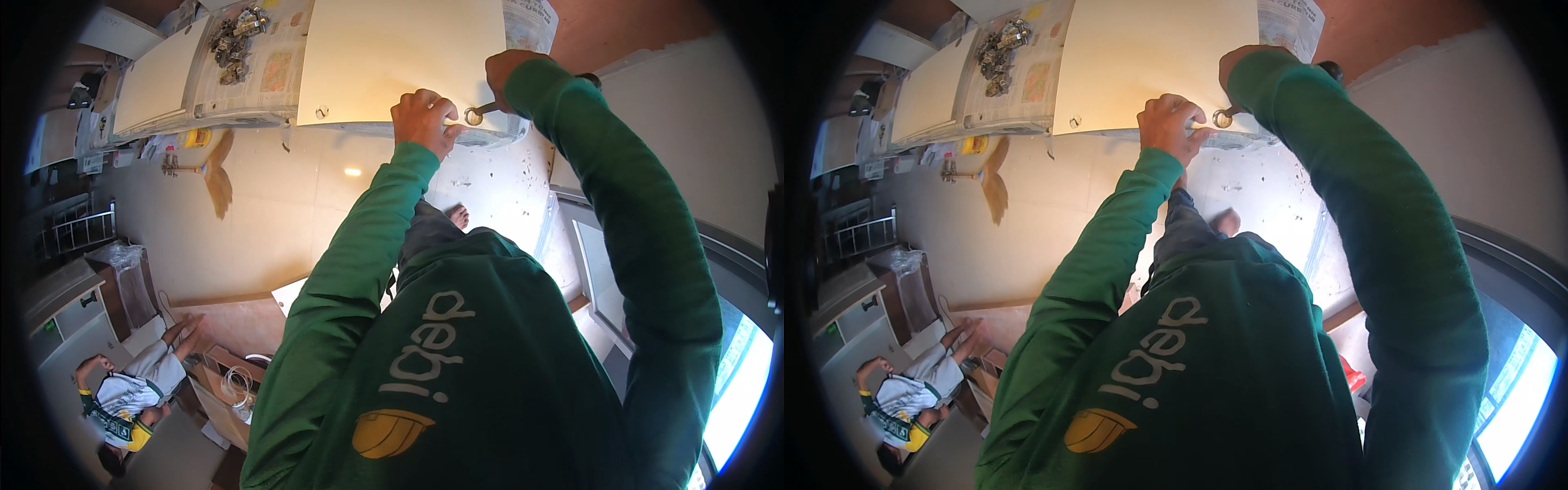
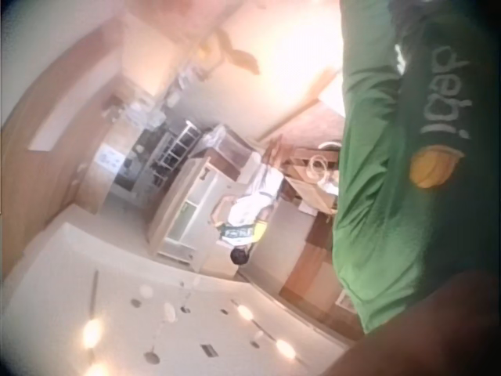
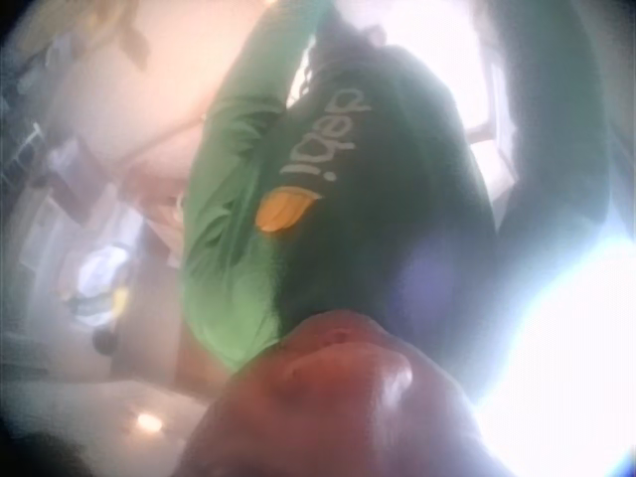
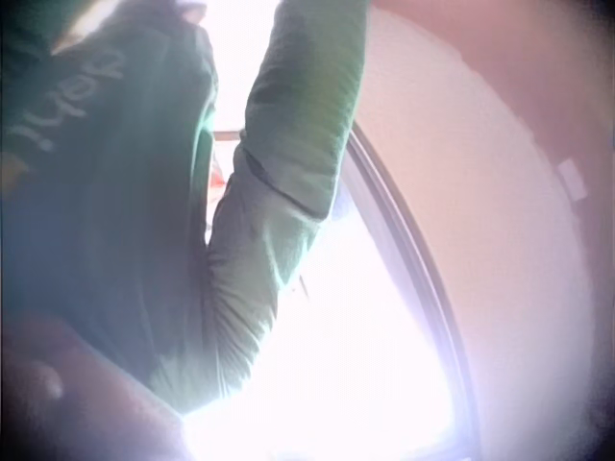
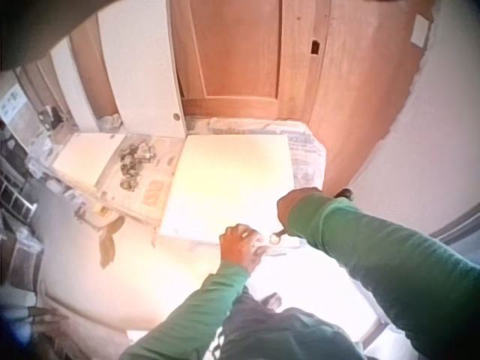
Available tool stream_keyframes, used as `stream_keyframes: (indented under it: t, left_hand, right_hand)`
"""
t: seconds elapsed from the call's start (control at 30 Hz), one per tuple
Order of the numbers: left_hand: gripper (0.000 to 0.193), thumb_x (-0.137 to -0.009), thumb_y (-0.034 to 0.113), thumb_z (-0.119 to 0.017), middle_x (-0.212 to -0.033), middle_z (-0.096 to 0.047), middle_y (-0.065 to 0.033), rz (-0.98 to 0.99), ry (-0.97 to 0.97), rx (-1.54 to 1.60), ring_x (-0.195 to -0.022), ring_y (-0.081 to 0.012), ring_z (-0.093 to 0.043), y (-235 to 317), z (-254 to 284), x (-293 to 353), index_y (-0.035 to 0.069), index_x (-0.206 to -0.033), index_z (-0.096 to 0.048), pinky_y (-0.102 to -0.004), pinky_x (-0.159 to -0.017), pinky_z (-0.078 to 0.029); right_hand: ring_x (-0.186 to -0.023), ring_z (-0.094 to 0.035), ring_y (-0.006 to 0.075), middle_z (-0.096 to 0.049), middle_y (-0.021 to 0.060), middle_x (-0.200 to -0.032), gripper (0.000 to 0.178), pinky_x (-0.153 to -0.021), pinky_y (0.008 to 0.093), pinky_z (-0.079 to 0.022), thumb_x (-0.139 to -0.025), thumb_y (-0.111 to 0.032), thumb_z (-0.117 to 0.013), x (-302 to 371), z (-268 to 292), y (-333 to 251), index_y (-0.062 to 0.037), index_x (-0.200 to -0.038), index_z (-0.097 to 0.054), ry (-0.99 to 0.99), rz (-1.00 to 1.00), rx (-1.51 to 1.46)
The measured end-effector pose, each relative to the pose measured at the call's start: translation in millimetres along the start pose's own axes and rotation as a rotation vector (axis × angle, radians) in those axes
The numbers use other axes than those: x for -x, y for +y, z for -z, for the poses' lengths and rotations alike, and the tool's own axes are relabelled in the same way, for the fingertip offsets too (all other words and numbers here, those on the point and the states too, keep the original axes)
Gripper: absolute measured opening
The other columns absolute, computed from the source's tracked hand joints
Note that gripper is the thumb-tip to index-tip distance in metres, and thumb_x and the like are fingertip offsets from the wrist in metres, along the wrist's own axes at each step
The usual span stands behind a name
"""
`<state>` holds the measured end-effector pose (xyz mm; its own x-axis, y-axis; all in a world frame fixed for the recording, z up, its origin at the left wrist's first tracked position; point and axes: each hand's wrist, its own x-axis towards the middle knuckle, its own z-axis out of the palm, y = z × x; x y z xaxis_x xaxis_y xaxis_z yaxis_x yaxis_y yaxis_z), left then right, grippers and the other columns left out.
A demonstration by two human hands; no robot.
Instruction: The person assembles a white cabinet door by first marking a location with a pencil and then using a screwdriver to install a metal hinge. The person works on a single door piece placed on a newspaper-covered surface while another person works in the background.
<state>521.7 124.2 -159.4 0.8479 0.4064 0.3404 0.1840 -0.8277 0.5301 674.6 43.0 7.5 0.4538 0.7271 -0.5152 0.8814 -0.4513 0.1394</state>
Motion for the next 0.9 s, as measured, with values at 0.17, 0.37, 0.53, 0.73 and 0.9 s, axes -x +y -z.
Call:
stream_keyframes:
  t: [0.17, 0.37, 0.53, 0.73, 0.9]
  left_hand:
    - [0.034, -0.067, 0.034, -0.093, -0.105, -0.063, 0.0017, -0.001, -0.031, 0.001, -0.102, -0.0276, -0.054, 0, 2, -2, 0.021, -0.088, -0.069, -0.0442, -0.086, -0.040]
    - [0.034, -0.067, 0.031, -0.093, -0.108, -0.062, -0.0011, 0.026, -0.052, 0.040, -0.105, -0.0276, -0.054, 0, 4, -2, 0.019, -0.087, -0.068, -0.0454, -0.088, -0.040]
    - [0.037, -0.064, 0.036, -0.093, -0.103, -0.062, 0.0015, 0.002, -0.012, 0.008, -0.102, -0.0275, -0.054, -2, 2, -2, 0.021, -0.087, -0.068, -0.0446, -0.084, -0.041]
    - [0.036, -0.064, 0.035, -0.094, -0.103, -0.063, 0.0008, 0.016, 0.019, 0.020, -0.101, -0.0283, -0.056, 0, 0, 0, 0.021, -0.086, -0.069, -0.0444, -0.084, -0.042]
    - [0.033, -0.065, 0.027, -0.094, -0.107, -0.063, -0.0016, 0.053, -0.045, 0.025, -0.104, -0.0273, -0.055, 2, 5, -3, 0.018, -0.086, -0.069, -0.0454, -0.089, -0.041]
  right_hand:
    - [-0.080, -0.072, 0.0369, -0.072, 0.0189, -0.084, 0.010, -0.075, 0.0448, -0.060, -0.082, -0.004, -0.063, 47, -45, -2, -0.0038, -0.084, -0.073, 0.407, 0.124, 0.031]
    - [-0.096, -0.066, 0.0304, -0.067, 0.0151, -0.094, 0.014, -0.077, 0.0421, -0.059, -0.088, -0.013, -0.062, 59, -88, 20, -0.0037, -0.087, -0.071, 0.529, 0.154, 0.052]
    - [-0.103, -0.064, 0.0302, -0.066, 0.0154, -0.107, 0.020, -0.082, 0.0413, -0.060, -0.085, -0.009, -0.074, 44, -97, 37, -0.0045, -0.104, -0.071, 0.712, 0.331, 0.181]
    - [-0.106, -0.060, 0.0242, -0.065, 0.0085, -0.099, 0.011, -0.084, 0.0372, -0.056, -0.085, -0.013, -0.065, 33, -85, 39, -0.0056, -0.089, -0.072, 0.782, 0.489, 0.228]
    - [-0.109, -0.061, 0.0218, -0.069, 0.0014, -0.095, 0.012, -0.083, 0.0349, -0.058, -0.086, -0.017, -0.065, -1, -34, 28, -0.0109, -0.085, -0.076, 0.473, 0.561, 0.395]
